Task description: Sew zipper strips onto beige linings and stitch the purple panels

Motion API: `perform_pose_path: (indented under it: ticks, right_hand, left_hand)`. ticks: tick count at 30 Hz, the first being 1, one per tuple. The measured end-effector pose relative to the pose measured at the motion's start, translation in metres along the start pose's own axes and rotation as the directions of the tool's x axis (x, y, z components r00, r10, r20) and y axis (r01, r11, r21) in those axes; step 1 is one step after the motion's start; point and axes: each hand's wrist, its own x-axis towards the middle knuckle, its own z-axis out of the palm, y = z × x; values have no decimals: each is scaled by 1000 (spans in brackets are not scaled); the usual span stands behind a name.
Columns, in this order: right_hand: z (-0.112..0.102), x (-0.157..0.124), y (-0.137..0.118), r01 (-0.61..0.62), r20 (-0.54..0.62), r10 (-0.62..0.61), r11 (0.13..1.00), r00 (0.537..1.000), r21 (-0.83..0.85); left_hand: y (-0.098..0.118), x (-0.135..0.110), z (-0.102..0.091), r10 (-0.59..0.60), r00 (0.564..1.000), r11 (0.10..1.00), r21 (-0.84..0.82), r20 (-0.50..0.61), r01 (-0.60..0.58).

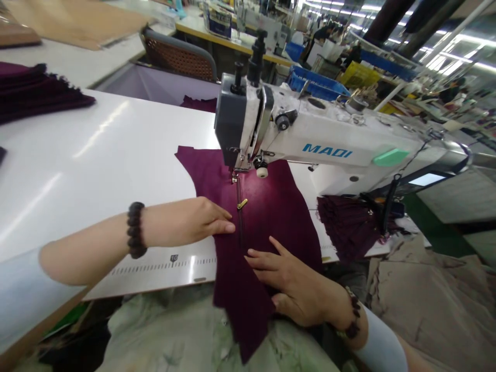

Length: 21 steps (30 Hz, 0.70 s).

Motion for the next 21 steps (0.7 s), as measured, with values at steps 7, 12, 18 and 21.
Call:
perform_pose_path:
  ticks: [7, 12, 18, 21]
  right_hand:
    - [-12, 6, -1, -52, -5, 53, 997, 999, 63]
    - [-24, 16, 5, -3, -12, 4, 998, 1000, 60]
    - [-35, 41, 22, -32, -192, 9, 992, 981, -119]
    - [-28, 61, 36, -172, -358, 49, 933, 932, -318]
  left_hand:
    - [-5, 6, 20, 8, 966, 1000, 10, 258, -11]
    - [10, 5, 41, -52, 984, 972, 235, 168, 11]
    - [15, -3, 70, 34, 999, 929, 370, -2, -31]
    - [16, -4, 77, 48, 997, 925, 380, -54, -24]
